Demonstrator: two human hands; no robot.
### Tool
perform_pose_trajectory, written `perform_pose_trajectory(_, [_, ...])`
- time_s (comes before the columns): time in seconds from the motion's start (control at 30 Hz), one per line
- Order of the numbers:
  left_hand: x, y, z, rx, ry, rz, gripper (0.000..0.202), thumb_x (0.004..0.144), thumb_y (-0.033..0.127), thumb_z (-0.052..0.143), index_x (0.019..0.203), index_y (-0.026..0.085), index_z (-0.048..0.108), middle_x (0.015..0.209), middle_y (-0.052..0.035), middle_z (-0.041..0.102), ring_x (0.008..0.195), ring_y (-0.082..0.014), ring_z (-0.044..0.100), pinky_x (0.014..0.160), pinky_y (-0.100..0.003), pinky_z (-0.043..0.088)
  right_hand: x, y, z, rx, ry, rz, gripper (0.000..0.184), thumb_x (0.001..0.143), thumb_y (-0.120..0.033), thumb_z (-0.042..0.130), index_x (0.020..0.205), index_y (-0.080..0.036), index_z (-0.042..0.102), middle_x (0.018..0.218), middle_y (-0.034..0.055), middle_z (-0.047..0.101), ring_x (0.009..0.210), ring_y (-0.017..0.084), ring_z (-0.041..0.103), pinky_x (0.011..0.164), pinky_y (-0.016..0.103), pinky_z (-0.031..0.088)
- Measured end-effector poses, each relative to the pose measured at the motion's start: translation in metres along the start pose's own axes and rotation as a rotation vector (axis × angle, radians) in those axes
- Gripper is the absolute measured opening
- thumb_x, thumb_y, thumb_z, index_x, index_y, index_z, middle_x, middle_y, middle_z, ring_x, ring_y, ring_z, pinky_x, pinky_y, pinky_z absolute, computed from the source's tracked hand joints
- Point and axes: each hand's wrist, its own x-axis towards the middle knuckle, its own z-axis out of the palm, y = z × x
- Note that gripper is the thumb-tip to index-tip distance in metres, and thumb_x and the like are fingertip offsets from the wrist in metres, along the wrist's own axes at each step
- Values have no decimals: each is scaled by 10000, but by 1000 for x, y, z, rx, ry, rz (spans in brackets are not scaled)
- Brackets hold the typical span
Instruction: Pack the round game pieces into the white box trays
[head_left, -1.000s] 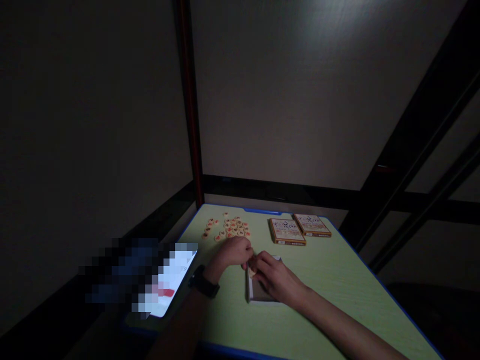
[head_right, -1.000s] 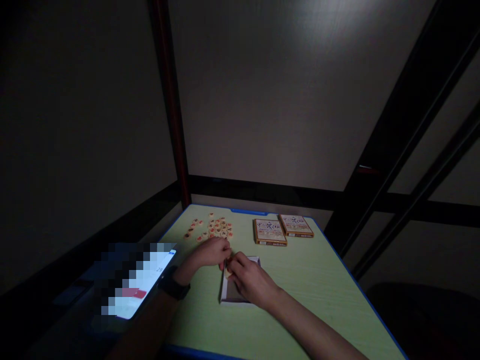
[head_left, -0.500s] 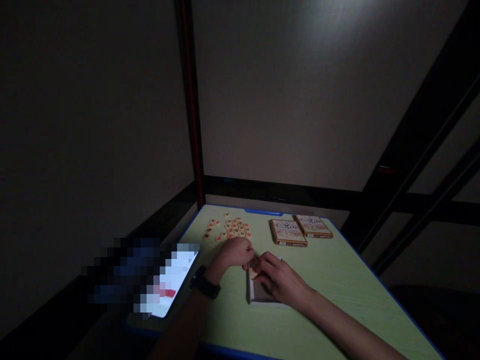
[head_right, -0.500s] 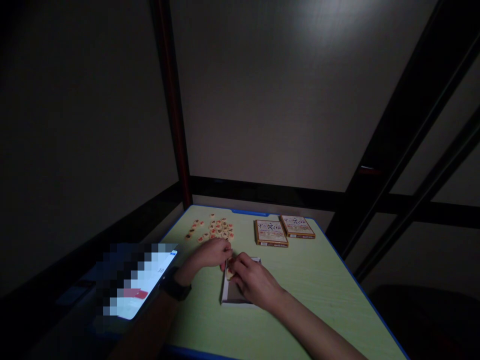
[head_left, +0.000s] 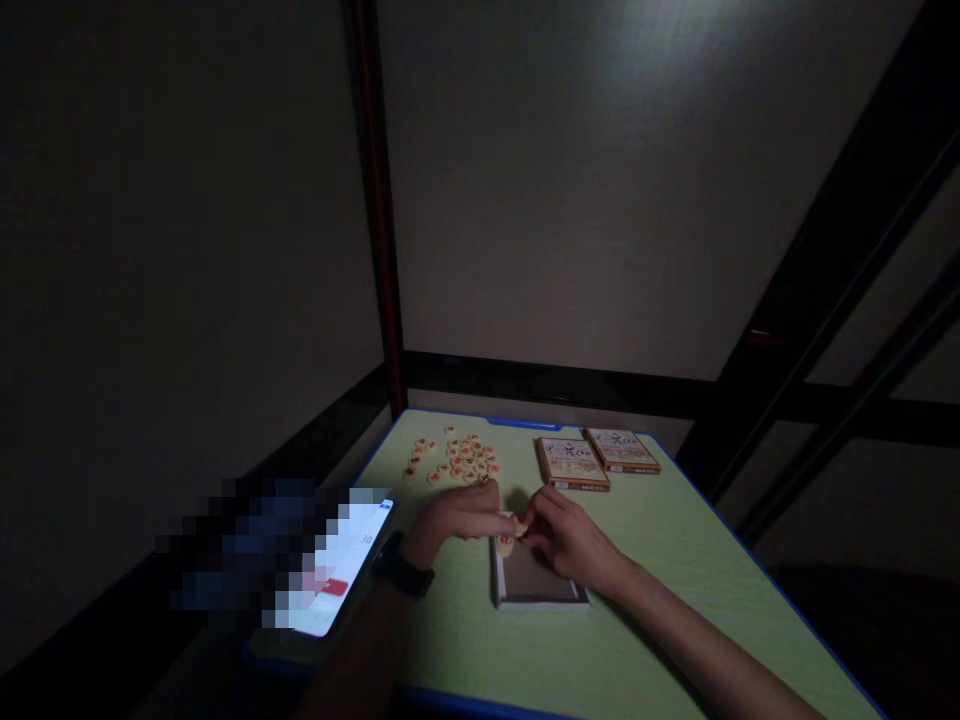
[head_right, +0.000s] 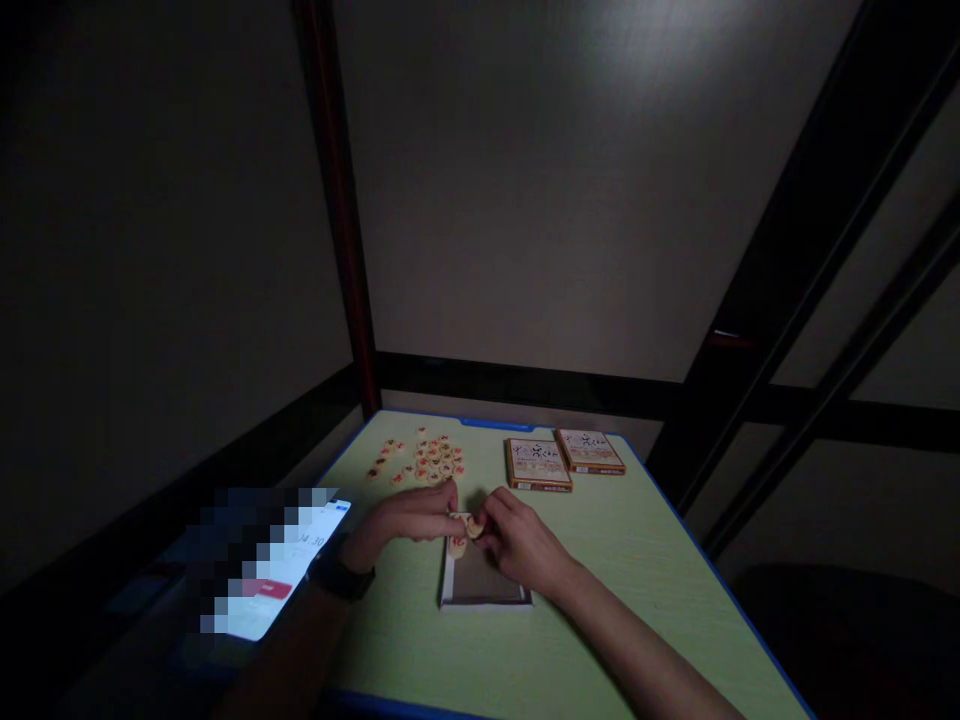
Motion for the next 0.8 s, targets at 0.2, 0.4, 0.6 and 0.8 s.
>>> perform_pose_trajectory(0.2, [0,18,-4,282,-108,-34,731,529,565,790,1099,189,526,1007,-63,655,857,-240,613,652,-279,420,3,4,11,12,-21,9,284,719,43,569,851,-203,519,874,30,544,794,188,554,686,281,417])
perform_pose_trajectory(0.4, [1,19,-2,323,-121,-20,684,565,502,797,1115,191,536,1043,-70,666,895,-249,633,691,-281,450,3,8,16,33,1,1,253,753,23,559,853,-205,512,881,36,549,796,191,557,699,288,423])
perform_pose_trajectory(0.6, [2,16,-1,315,-120,-8,672,568,504,788,1107,191,537,1035,-63,664,897,-246,630,677,-281,448,2,7,15,17,-19,17,206,789,-13,557,854,-206,523,881,36,547,786,187,553,690,286,428])
perform_pose_trajectory(0.8, [4,13,-1,295,-130,-11,670,562,505,791,1095,192,532,1021,-61,659,878,-246,627,663,-290,434,2,5,13,-11,-20,6,204,795,-18,566,857,-208,531,889,35,549,782,183,552,684,282,435])
